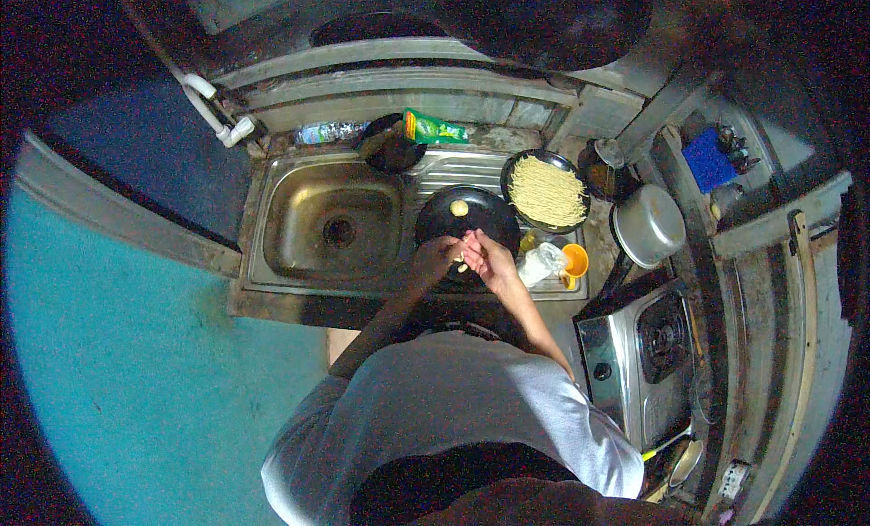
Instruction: The person assembles food items by hand, repeatedly picking up small dough pieces and inserting thin sticks into them. The prepared items are placed onto a tray containing similar items. The task is performed in a kitchen setting with a sink and stove visible.
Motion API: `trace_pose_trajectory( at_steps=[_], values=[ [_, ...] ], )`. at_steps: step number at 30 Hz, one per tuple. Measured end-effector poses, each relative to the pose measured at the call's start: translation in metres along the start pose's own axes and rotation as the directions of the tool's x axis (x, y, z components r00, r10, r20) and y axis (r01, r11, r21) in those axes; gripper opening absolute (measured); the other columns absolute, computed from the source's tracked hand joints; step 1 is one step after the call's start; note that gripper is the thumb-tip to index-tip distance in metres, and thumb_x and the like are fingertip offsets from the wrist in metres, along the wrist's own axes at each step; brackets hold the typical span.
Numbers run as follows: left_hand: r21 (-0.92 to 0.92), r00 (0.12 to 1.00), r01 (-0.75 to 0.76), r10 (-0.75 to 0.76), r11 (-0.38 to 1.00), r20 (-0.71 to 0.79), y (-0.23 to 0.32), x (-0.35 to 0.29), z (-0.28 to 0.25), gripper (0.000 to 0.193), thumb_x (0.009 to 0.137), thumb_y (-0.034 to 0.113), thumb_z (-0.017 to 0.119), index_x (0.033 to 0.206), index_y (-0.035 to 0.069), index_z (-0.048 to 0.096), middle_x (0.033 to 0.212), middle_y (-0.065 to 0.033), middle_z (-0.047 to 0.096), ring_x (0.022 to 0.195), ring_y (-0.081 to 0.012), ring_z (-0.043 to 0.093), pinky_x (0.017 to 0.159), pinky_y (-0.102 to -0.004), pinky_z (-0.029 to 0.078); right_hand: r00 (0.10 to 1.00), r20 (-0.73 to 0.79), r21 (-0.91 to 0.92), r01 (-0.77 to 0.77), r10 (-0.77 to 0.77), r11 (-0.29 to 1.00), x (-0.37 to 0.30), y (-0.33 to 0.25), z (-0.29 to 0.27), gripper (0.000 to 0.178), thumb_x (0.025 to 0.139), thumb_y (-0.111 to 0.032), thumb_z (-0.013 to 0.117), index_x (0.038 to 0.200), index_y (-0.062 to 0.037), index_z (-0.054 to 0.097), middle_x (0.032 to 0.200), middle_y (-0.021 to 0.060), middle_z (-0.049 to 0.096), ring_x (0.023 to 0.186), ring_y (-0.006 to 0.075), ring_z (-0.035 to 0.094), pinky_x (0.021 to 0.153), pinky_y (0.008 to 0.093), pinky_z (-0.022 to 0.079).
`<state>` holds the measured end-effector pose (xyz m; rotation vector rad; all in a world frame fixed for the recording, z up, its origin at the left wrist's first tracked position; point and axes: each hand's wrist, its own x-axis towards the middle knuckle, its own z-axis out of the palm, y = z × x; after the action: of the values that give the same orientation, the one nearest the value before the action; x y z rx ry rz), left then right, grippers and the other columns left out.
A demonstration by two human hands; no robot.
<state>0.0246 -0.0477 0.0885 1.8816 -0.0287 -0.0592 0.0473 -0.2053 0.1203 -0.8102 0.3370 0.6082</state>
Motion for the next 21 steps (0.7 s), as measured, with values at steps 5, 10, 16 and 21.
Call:
trace_pose_trajectory(
  at_steps=[5,10,16,21],
  values=[
    [-0.020,0.992,0.114,-0.113,0.993,0.065,-0.035,0.020,0.011,0.038,0.085,0.037,0.051,0.095,0.002,0.063,0.088,-0.0114,0.065,0.082,-0.0210,0.062,0.073,-0.0322,0.047,0.981,-0.034,-0.188,-0.193,0.190,0.963,0.002,0.003,-0.008,0.023,0.088,-0.030,0.057,0.088,-0.0073,0.062,0.084,0.0024,0.064,0.074,0.0132,0.062,0.068,0.0267,0.051],
    [-0.099,0.982,0.018,0.001,0.995,0.189,-0.033,0.019,0.004,0.035,0.082,0.035,0.057,0.094,0.003,0.063,0.086,-0.0094,0.065,0.082,-0.0184,0.062,0.074,-0.0306,0.047,0.997,0.055,-0.118,-0.042,0.049,0.992,-0.003,0.005,-0.007,0.018,0.085,-0.025,0.061,0.093,-0.0088,0.062,0.085,0.0008,0.064,0.077,0.0110,0.061,0.066,0.0271,0.051],
    [-0.071,0.993,-0.106,0.110,0.992,0.052,-0.030,0.011,0.007,0.033,0.080,0.035,0.062,0.090,0.004,0.065,0.087,-0.0072,0.066,0.081,-0.0172,0.062,0.075,-0.0302,0.047,0.998,0.036,-0.073,-0.043,0.046,0.996,0.003,0.006,-0.018,0.018,0.086,-0.018,0.058,0.101,-0.0079,0.060,0.088,0.0011,0.064,0.078,0.0110,0.061,0.066,0.0252,0.050],
    [-0.027,0.971,0.137,-0.129,0.990,0.202,-0.016,0.011,0.000,0.034,0.082,0.037,0.058,0.089,0.004,0.065,0.095,-0.0077,0.065,0.084,-0.0186,0.062,0.078,-0.0310,0.047,1.000,0.002,-0.147,-0.005,0.005,0.989,0.000,0.002,-0.014,0.022,0.088,-0.023,0.055,0.103,-0.0069,0.060,0.089,0.0016,0.064,0.078,0.0108,0.062,0.065,0.0240,0.050]
  ],
)
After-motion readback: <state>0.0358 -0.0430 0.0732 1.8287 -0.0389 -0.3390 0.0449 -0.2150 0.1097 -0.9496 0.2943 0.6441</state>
